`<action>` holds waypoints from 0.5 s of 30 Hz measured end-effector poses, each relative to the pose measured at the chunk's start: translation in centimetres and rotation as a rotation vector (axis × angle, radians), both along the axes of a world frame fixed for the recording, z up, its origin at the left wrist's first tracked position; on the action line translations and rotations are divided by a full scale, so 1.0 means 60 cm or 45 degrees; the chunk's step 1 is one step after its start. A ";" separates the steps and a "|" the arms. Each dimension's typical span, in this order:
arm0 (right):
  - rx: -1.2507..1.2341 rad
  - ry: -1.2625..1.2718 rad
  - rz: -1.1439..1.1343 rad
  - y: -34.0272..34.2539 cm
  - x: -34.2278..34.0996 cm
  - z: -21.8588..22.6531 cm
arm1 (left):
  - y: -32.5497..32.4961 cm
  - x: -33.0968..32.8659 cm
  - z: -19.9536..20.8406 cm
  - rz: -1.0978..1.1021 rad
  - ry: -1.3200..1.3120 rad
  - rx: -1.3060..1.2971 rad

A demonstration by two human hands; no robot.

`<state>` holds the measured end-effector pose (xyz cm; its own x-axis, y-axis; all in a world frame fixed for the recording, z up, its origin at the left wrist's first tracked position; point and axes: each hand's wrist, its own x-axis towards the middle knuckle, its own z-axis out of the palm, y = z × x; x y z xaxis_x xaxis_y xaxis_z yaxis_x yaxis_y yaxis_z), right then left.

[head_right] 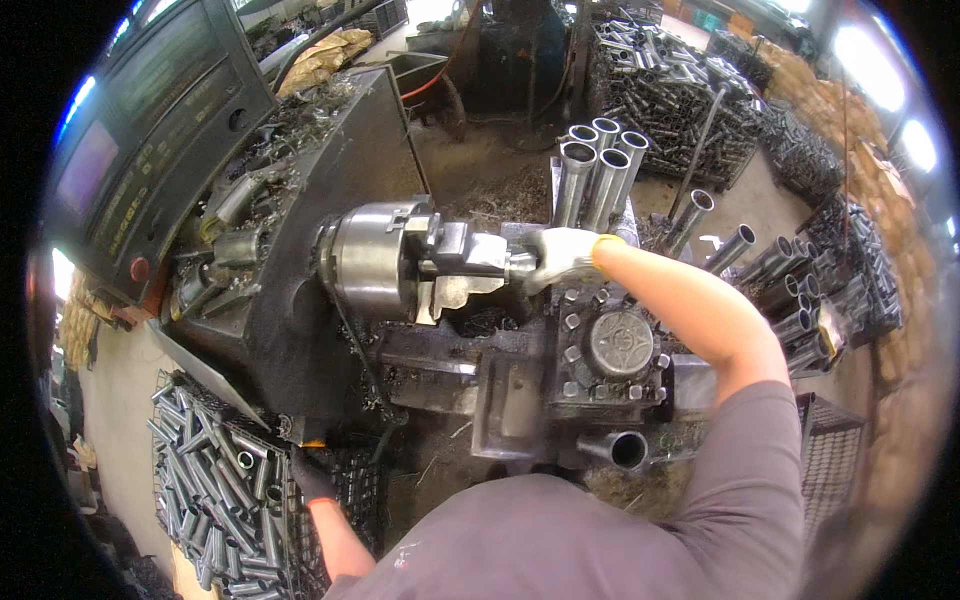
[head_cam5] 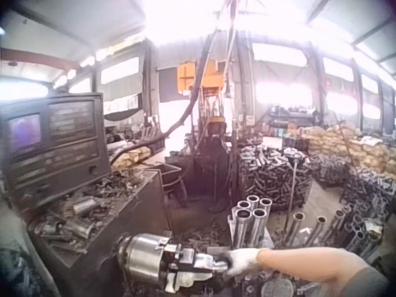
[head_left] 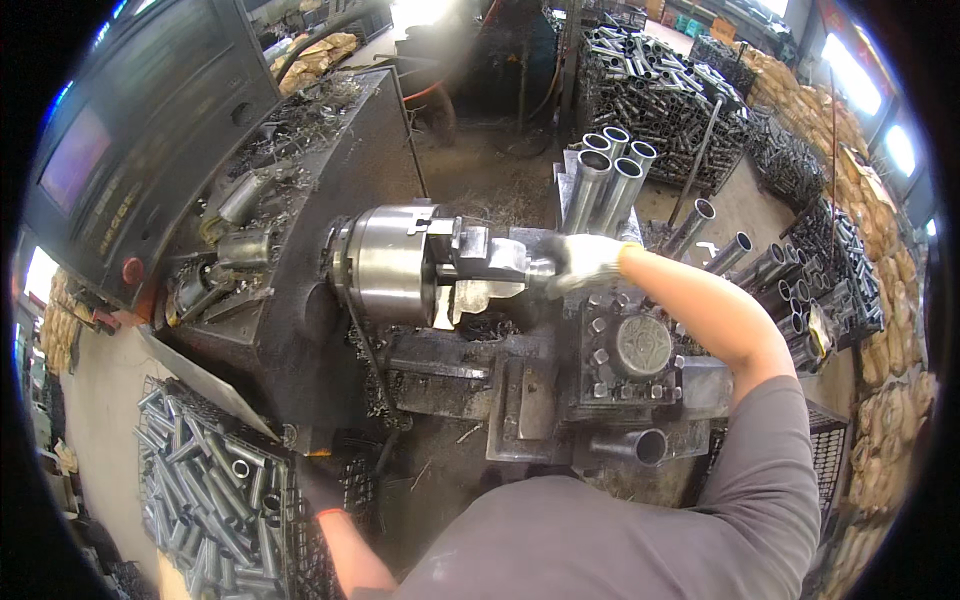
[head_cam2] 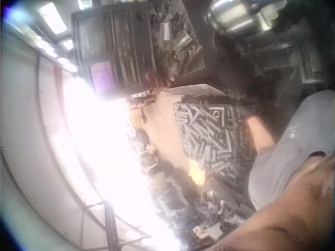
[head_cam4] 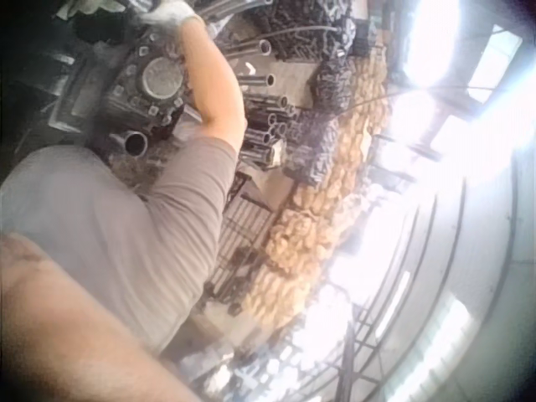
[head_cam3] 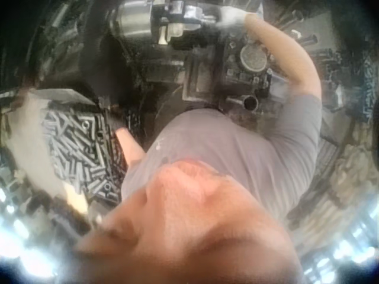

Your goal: The person puts on gloves and repeatedly loads cylindrical metal parts into a lathe chuck, operates the machine, and removes the finished parts into a nearby crate. The cycle of loading, machining, and unloading is repeated throughout the clip.

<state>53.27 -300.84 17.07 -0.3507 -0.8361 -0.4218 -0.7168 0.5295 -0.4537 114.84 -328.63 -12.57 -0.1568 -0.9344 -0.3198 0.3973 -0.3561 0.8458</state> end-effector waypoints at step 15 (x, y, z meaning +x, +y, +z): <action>-1.242 0.216 -1.352 0.495 0.337 0.007 | -0.158 -0.348 0.708 0.100 -2.229 -1.460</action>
<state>73.49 -271.14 17.52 -0.9622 -0.0798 0.2605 -0.2712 0.3709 -0.8882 93.96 -338.10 29.90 -0.3620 -0.7615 0.5377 -0.8911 0.4519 0.0401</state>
